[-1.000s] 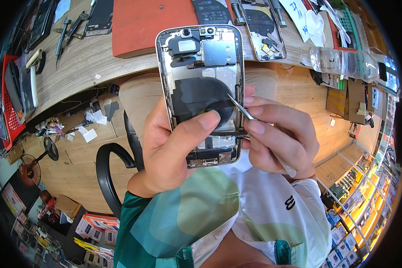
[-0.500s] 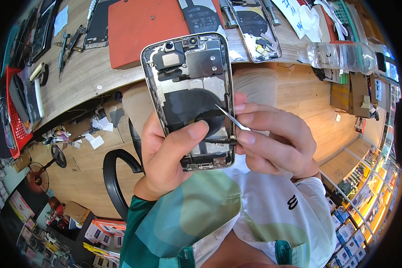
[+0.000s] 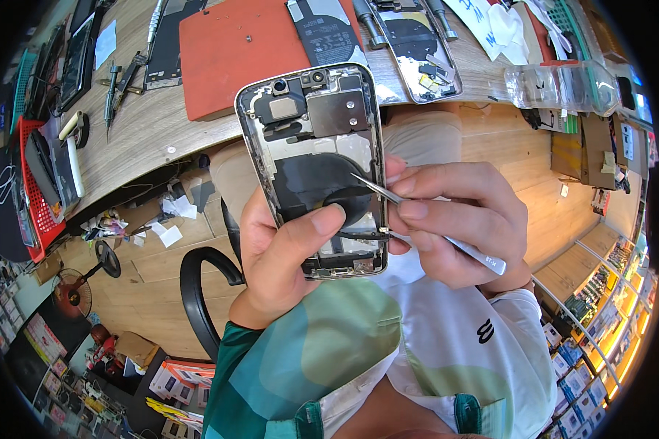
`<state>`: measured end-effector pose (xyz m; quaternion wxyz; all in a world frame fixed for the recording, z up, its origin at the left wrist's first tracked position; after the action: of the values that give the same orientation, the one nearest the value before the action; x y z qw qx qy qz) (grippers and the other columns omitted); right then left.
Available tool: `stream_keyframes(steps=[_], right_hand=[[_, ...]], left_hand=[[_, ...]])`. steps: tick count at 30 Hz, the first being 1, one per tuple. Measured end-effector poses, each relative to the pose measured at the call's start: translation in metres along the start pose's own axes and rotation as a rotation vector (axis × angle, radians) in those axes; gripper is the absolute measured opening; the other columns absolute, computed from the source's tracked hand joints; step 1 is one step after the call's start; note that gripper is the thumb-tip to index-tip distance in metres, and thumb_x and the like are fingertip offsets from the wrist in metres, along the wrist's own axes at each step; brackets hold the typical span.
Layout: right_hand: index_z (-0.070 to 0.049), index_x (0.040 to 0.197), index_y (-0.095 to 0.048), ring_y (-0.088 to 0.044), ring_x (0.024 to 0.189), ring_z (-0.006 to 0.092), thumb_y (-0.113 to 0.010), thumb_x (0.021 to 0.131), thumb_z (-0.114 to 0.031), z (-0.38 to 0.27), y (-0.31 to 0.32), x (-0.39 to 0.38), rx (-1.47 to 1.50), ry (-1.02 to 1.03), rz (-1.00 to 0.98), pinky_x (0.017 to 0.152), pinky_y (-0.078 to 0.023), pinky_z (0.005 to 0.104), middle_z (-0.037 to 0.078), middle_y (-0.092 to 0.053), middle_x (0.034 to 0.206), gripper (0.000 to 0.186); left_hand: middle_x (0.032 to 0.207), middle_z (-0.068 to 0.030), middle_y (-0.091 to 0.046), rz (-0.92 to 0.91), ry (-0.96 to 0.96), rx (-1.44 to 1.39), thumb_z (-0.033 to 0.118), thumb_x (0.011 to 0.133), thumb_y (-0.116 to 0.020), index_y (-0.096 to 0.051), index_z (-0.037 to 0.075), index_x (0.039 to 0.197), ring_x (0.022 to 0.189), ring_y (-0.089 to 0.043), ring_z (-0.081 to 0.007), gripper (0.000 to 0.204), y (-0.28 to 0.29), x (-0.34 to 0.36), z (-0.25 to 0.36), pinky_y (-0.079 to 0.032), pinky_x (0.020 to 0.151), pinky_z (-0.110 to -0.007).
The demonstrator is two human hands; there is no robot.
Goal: The person uses tweezers and a metal spudger to carefully remove internal components from a disassembled smartphone. They lift and detach a circular wireless charging coil and set it aside on the workbench.
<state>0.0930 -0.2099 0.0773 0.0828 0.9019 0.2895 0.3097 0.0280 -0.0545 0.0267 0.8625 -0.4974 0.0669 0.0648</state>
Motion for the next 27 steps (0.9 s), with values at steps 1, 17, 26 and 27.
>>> stream_keyframes(steps=[1,17,26,27], right_hand=[[0.001,0.115,-0.078,-0.079,0.096,0.0285,-0.080,0.083,0.007,0.001,0.000,-0.002,0.018,-0.009,0.013,0.083,-0.067,0.0335,0.019,-0.075,0.113,0.033],[-0.003,0.110,-0.081,-0.077,0.088,0.0223,-0.081,0.078,0.007,0.015,0.001,-0.006,0.170,0.035,0.043,0.073,-0.064,0.0301,0.017,-0.076,0.112,0.034],[-0.002,0.110,-0.081,-0.077,0.090,0.0246,-0.079,0.082,0.004,0.021,0.011,-0.001,0.191,0.014,-0.044,0.076,-0.062,0.0332,0.018,-0.076,0.113,0.029],[-0.002,0.110,-0.081,-0.077,0.090,0.0250,-0.078,0.082,0.004,0.021,0.012,0.000,0.193,0.005,-0.047,0.076,-0.062,0.0335,0.018,-0.076,0.113,0.029]], left_hand=[[0.138,-0.0372,-0.062,0.001,0.002,0.000,0.009,0.100,-0.059,-0.047,-0.017,0.144,0.110,-0.075,-0.0416,0.053,0.000,0.000,0.000,-0.068,0.086,-0.052],[0.130,-0.0369,-0.066,-0.059,0.021,0.026,0.016,0.097,-0.063,-0.050,-0.022,0.139,0.099,-0.076,-0.0410,0.058,0.001,0.000,-0.002,-0.068,0.082,-0.053],[0.128,-0.0355,-0.067,-0.061,0.055,0.094,0.018,0.098,-0.062,-0.052,-0.023,0.137,0.102,-0.076,-0.0405,0.058,0.001,0.003,-0.002,-0.067,0.086,-0.051],[0.129,-0.0354,-0.067,-0.073,0.055,0.093,0.018,0.099,-0.062,-0.052,-0.023,0.138,0.102,-0.076,-0.0406,0.058,0.002,0.003,-0.003,-0.067,0.087,-0.051]])
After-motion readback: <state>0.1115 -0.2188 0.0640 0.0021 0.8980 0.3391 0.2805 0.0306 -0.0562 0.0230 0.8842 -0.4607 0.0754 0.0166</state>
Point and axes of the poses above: each hand's wrist, its own x-axis towards the middle knuckle, its own y-axis out of the back of the hand, z = x × y, the point moved 6 cm from there along x, towards the middle knuckle
